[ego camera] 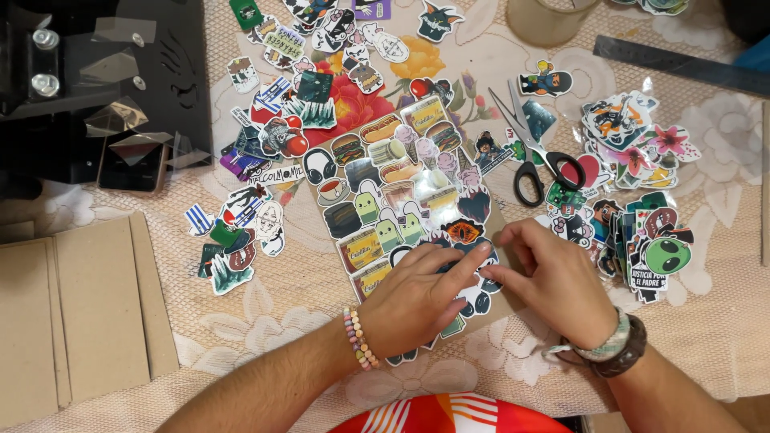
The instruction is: Organizing and applying stickers to a cardboard sheet, including peeling backings and trimming with scissors.
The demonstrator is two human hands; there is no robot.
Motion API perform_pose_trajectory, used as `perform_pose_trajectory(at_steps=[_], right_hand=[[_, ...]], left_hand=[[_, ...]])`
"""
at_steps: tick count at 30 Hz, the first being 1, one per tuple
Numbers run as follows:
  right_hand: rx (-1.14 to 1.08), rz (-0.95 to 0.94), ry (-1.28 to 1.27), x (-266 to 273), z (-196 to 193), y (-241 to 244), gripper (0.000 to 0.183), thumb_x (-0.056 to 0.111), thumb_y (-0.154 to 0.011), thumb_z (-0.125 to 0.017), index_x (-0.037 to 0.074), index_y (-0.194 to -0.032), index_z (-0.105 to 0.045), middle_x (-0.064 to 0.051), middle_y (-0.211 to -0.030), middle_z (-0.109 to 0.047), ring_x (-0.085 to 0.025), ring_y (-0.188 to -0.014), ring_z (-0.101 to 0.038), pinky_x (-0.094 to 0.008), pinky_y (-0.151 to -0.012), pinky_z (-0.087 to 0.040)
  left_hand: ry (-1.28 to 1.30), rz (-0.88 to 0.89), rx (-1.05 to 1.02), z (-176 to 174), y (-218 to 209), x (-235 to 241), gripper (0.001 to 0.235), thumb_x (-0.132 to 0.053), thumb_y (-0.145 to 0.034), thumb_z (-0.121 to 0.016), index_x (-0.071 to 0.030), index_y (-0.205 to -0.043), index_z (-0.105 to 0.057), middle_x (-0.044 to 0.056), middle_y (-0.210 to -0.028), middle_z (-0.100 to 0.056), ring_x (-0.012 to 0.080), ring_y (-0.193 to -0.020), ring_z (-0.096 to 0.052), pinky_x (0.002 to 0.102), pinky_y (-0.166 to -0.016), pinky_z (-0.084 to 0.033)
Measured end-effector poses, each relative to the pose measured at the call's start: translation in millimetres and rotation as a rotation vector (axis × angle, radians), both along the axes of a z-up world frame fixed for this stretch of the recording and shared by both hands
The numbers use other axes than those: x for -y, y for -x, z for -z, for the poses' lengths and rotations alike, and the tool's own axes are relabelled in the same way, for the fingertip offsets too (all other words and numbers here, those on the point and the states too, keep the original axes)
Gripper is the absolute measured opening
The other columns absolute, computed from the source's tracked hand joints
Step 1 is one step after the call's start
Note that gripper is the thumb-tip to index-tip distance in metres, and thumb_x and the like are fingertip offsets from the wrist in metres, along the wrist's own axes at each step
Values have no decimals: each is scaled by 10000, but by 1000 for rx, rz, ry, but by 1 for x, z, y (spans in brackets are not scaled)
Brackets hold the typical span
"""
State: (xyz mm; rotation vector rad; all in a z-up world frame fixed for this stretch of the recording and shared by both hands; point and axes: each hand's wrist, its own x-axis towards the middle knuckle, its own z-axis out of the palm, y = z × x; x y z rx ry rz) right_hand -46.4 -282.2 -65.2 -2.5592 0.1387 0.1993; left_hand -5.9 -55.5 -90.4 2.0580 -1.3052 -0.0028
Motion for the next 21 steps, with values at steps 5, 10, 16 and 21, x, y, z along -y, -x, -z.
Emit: perform_pose_trajectory(at_steps=[5, 10, 16, 21], right_hand=[[-213, -76, -60, 3, -18, -7, 307, 336, -813, -813, 247, -1021, -605, 38, -631, -513, -154, -573, -500, -329, -597, -388], [-54, -52, 32, -3, -2, -3, 325, 342, -797, -792, 193, -1045, -644, -35, -646, -617, -322, -665, -685, -441, -673, -530], [575, 53, 318, 21, -7, -18, 177, 360, -972, -731, 224, -1083, -713, 4, -1011, -643, -242, -921, -646, -368, -766, -538], [485, -25, 471, 32, 3, -40, 346, 316, -955, -686, 155, -1260, -705, -67, -1273, -669, -295, -1118, -621, -405, -882, -548]], left_hand=[[-5, 1, -55, 1, 0, 1, 802, -102, -863, -755, -23, -1533, -320, 210, -1196, -610, 348, -1080, -586, 456, -1020, -451], [45, 41, -141, 13, 0, -2, 831, -65, -882, -690, -47, -1593, -262, 77, -1107, -748, 300, -1250, -590, 499, -1124, -376], [367, -196, -105, -16, -19, -11, 474, 19, -902, -621, -83, -1365, -596, 155, -1241, -666, 392, -1228, -588, 526, -1057, -438], [541, -409, -309, -49, -28, -39, 312, 71, -906, -617, -116, -1127, -733, 140, -1220, -650, 357, -1182, -604, 513, -1033, -444]])
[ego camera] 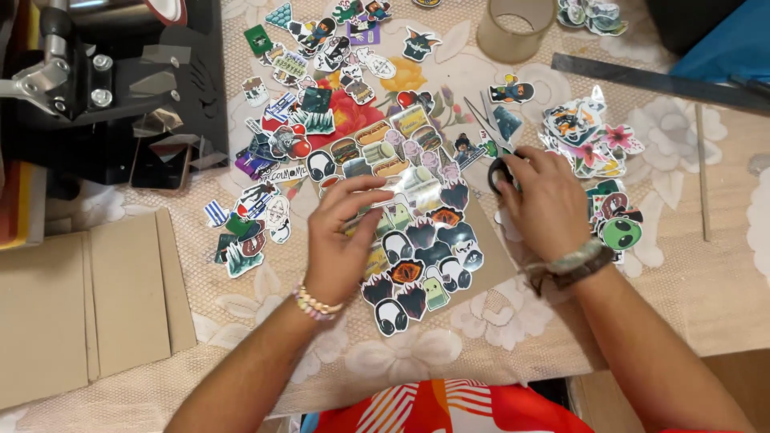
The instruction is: Organizing and applying stickers to a cardboard sheet, including peeling backings and trimming with scissors.
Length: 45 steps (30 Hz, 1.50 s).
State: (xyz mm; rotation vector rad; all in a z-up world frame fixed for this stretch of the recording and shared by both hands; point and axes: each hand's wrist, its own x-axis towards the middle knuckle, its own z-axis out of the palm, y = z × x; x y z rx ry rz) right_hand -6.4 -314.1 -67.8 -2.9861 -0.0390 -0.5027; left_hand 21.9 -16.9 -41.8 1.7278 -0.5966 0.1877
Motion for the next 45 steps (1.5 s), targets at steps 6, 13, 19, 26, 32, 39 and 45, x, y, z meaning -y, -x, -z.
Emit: perform_pose_trajectory(at_steps=[6, 13, 19, 26, 32, 39, 45], right_hand=[[-153, 81, -10, 1, -2, -24, 464, 306, -866, -749, 201, -1313, -675, -34, -1239, -667, -306, -1086, -657, -433, -876, -551], [-380, 160, 56, 6, -23, -45, 557, 430, -815, -725, 259, -1341, -660, -66, -1232, -689, -373, -1095, -697, -512, -912, -537], [-394, 113, 139, 5, -23, -50, 321, 367, -753, -660, 131, -965, -608, -127, -975, -694, -420, -855, -671, -540, -622, -515], [-263, 48, -392, -4, -47, -39, 592, 242, -753, -720, 117, -1330, -672, -44, -1139, -659, -220, -773, -734, -400, -843, -440], [-284, -126, -1365, -54, -44, -8, 544, 17, -682, -868, -60, -1184, -674, -146, -983, -684, -188, -788, -662, -288, -682, -605], [-223, -349, -1477, -99, -10, 3, 292, -6, -696, -887, -50, -873, -659, -196, -941, -729, -181, -741, -684, -299, -653, -601], [-169, -350, -1508, -105, 1, 5, 273, -22, -711, -873, -47, -864, -648, -167, -832, -705, -198, -693, -715, -305, -646, -607]], left_hand=[[98, -40, -249, 4, 20, -19, 202, -13, -862, -737, -79, -1048, -784, 123, -1036, -742, 216, -1041, -670, 369, -952, -501], [364, -23, -569, 5, 44, -24, 200, -63, -862, -759, -6, -1052, -787, 120, -997, -744, 128, -970, -632, 300, -885, -534], [298, 72, -546, -8, 52, -24, 213, -55, -877, -727, -50, -1086, -764, 86, -1091, -767, 141, -1045, -680, 247, -856, -560], [284, 130, -502, -7, 51, -19, 301, -70, -874, -730, -57, -1173, -700, 112, -1124, -749, 161, -1075, -699, 250, -894, -567], [363, 117, -549, 1, 42, -5, 367, -147, -866, -774, -29, -1210, -724, 102, -1082, -761, 123, -1039, -634, 229, -892, -507], [303, 107, -509, 17, 36, 1, 404, -137, -851, -787, -52, -1240, -715, 82, -1124, -758, 128, -1070, -638, 235, -899, -512], [288, 137, -506, 25, 38, 1, 363, -151, -858, -786, -51, -1202, -731, 72, -1103, -753, 136, -1068, -638, 241, -905, -513]])
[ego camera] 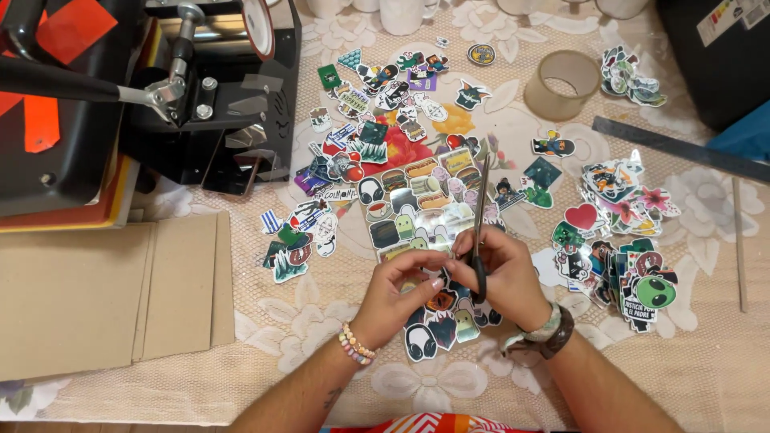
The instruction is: Organizing and applying stickers to a cardboard sheet, including peeling backings and trimming with scissors.
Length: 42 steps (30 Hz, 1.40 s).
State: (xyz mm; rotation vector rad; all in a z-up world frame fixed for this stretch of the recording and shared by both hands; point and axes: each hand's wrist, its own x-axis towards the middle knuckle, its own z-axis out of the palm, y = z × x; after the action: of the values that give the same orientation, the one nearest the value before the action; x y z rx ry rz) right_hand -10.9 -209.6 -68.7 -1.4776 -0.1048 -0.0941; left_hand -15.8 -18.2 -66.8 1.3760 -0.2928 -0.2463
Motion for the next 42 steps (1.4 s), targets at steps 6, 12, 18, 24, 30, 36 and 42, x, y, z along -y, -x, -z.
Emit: perform_pose_trajectory(at_steps=[6, 12, 18, 24, 30, 36, 42], right_hand=[[-24, -2, 57, -1, -7, 2, 263, -13, -713, -875, -50, -863, -662, -154, -806, -702, -179, -683, -704, -294, -635, -603], [28, -33, 240, -4, -21, 12, 166, 60, -813, -790, 64, -882, -639, -31, -827, -691, -98, -749, -655, -215, -693, -560], [13, 1, 196, 0, -13, 15, 182, 39, -801, -793, 63, -877, -630, -39, -831, -698, -113, -758, -665, -235, -701, -565], [-53, -46, 193, 1, -13, 13, 174, 60, -801, -797, 83, -884, -646, -38, -853, -697, -128, -772, -659, -245, -712, -550], [-90, -91, 108, -1, -6, 14, 206, 29, -804, -800, 71, -911, -630, -36, -856, -677, -116, -780, -629, -242, -722, -526], [134, -94, 347, -4, -29, 14, 345, 276, -705, -879, 107, -875, -632, -3, -829, -610, -95, -657, -602, -214, -598, -482], [266, -202, 612, -17, -38, 19, 433, 471, -726, -837, 120, -736, -584, -16, -772, -640, -169, -685, -593, -277, -654, -460]], left_hand=[[-27, 10, 4, 6, 2, 0, 351, -165, -859, -794, -52, -1186, -740, 80, -1109, -739, 148, -1075, -630, 259, -914, -514], [-109, 40, 125, -8, 3, -5, 258, -91, -906, -674, -46, -1158, -707, 93, -1161, -698, 193, -1107, -665, 296, -979, -536], [-289, -29, 68, -14, 10, -4, 324, -161, -854, -730, -187, -1175, -691, 2, -1162, -725, 173, -1051, -688, 324, -943, -544], [-190, -114, 109, -8, -1, -13, 277, -118, -830, -788, -76, -1101, -751, 87, -1103, -691, 178, -1045, -691, 269, -921, -603], [-265, -153, 278, -9, -2, -12, 96, -150, -842, -797, -136, -937, -787, 39, -926, -764, 173, -921, -695, 322, -855, -555], [92, -125, -38, -9, -4, -12, 103, -70, -861, -769, -32, -956, -781, 104, -936, -763, 170, -867, -701, 264, -744, -574], [253, -271, -351, -20, -6, -15, 189, -82, -827, -758, 6, -989, -798, 160, -1013, -801, 200, -973, -739, 311, -909, -566]])
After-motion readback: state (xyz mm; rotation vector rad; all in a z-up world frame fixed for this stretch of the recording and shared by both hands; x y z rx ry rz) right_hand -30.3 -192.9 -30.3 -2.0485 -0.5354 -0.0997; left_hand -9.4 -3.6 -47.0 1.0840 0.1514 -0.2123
